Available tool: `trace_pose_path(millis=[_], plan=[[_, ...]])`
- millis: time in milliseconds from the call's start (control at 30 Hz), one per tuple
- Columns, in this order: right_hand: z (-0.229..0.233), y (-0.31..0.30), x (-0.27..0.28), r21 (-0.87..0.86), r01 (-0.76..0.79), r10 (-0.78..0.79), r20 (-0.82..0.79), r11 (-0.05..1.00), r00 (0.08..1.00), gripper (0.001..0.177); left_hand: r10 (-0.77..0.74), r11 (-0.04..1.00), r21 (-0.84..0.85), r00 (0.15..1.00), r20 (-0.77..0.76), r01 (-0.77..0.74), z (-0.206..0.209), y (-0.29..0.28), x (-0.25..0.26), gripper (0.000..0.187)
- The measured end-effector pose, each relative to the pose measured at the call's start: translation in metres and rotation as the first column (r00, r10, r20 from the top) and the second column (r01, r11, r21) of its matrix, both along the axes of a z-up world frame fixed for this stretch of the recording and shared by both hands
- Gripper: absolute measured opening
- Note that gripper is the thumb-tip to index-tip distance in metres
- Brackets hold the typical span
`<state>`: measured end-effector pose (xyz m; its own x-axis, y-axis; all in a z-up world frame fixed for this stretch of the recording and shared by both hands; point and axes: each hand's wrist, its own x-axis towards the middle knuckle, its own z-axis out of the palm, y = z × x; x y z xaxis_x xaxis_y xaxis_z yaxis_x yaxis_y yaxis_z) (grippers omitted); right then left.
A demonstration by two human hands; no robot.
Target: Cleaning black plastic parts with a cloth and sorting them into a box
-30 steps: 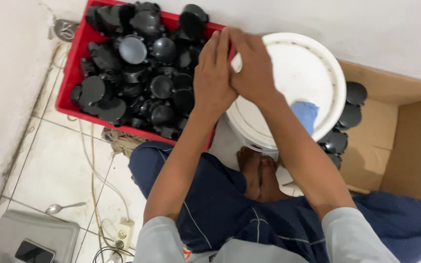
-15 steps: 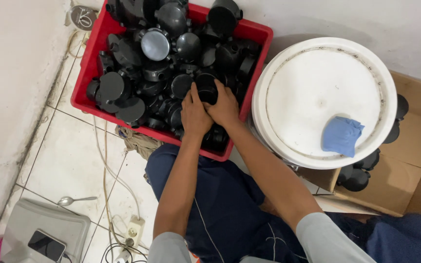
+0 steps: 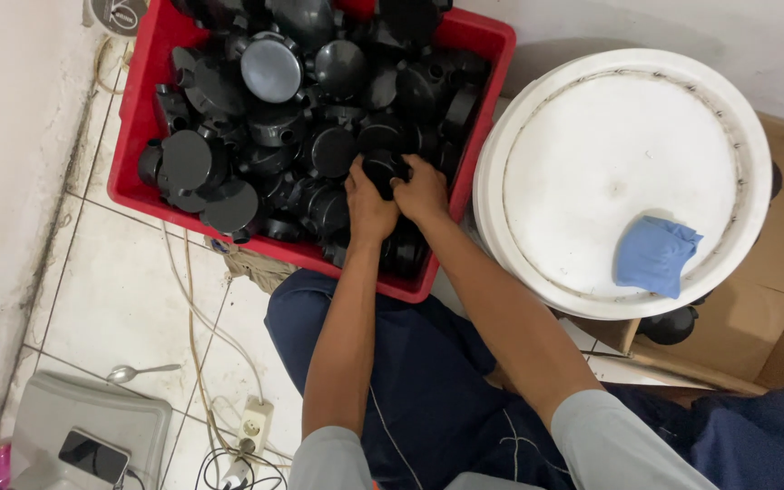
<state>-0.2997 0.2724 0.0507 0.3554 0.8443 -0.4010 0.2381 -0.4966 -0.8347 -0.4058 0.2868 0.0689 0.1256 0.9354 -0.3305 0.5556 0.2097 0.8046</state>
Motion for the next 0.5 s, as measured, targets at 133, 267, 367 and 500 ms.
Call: trace_pose_path(millis=[133, 267, 367, 500], plan=[[0.027, -0.011, -0.003, 0.053, 0.019, -0.018, -0.018, 0.998, 1.0, 0.047, 0.038, 0.991, 0.135, 0.997, -0.073, -0.028, 0.026, -0.012, -0.004, 0.072], [0.054, -0.031, -0.006, 0.146, 0.106, -0.088, -0.122, 0.984, 0.989, 0.045, 0.128, 0.915, 0.389, 0.991, -0.032, -0.105, 0.061, -0.028, -0.014, 0.059], [0.092, -0.042, 0.006, 0.239, 0.162, -0.124, -0.168, 0.957, 0.978, 0.044, 0.127, 0.915, 0.366, 0.982, 0.138, -0.17, 0.089, -0.026, -0.014, 0.074], [0.146, -0.078, 0.017, 0.382, 0.203, -0.129, -0.211, 0.902, 0.969, 0.04, -0.057, 0.934, 0.347, 0.921, 0.384, -0.087, 0.087, -0.023, -0.024, 0.07]])
